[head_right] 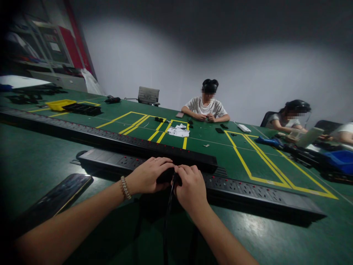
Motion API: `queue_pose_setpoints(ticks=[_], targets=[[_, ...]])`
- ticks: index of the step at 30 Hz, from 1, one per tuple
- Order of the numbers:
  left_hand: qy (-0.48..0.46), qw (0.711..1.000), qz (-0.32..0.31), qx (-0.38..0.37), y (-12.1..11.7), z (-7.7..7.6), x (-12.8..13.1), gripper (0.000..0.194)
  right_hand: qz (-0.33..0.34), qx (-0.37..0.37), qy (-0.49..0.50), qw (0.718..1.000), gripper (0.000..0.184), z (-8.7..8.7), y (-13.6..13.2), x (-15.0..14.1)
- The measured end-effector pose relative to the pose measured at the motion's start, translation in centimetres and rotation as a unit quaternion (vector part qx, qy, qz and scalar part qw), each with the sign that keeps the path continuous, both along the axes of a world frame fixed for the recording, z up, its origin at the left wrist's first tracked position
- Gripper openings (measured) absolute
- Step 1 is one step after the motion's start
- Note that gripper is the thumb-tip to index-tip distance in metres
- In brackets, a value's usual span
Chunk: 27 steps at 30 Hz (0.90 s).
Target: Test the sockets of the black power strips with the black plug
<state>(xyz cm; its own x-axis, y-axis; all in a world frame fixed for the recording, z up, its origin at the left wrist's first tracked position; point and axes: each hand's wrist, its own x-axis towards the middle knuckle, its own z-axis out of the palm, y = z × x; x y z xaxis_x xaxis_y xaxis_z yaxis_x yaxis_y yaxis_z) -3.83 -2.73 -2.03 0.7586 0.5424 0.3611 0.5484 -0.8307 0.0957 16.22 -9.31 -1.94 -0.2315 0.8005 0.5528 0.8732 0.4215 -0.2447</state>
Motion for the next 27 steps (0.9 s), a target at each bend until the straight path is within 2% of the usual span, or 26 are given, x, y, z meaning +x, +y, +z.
queue_pose_setpoints(ticks=[13,17,27], targets=[[-0.006,0.999,0.015,-0.028,0.4,-0.2,0.0,0.053,0.005,-0.002,0.029,1.000,0.030,0.0,-0.2,0.0],[-0.001,0.999,0.009,-0.031,0.6,-0.1,0.1,0.053,0.012,0.004,0.037,0.999,0.033,-0.4,0.0,0.1],[0.002,0.999,-0.002,-0.032,0.7,-0.1,0.2,0.047,0.026,0.038,0.084,0.995,0.027,-1.8,0.3,0.3]])
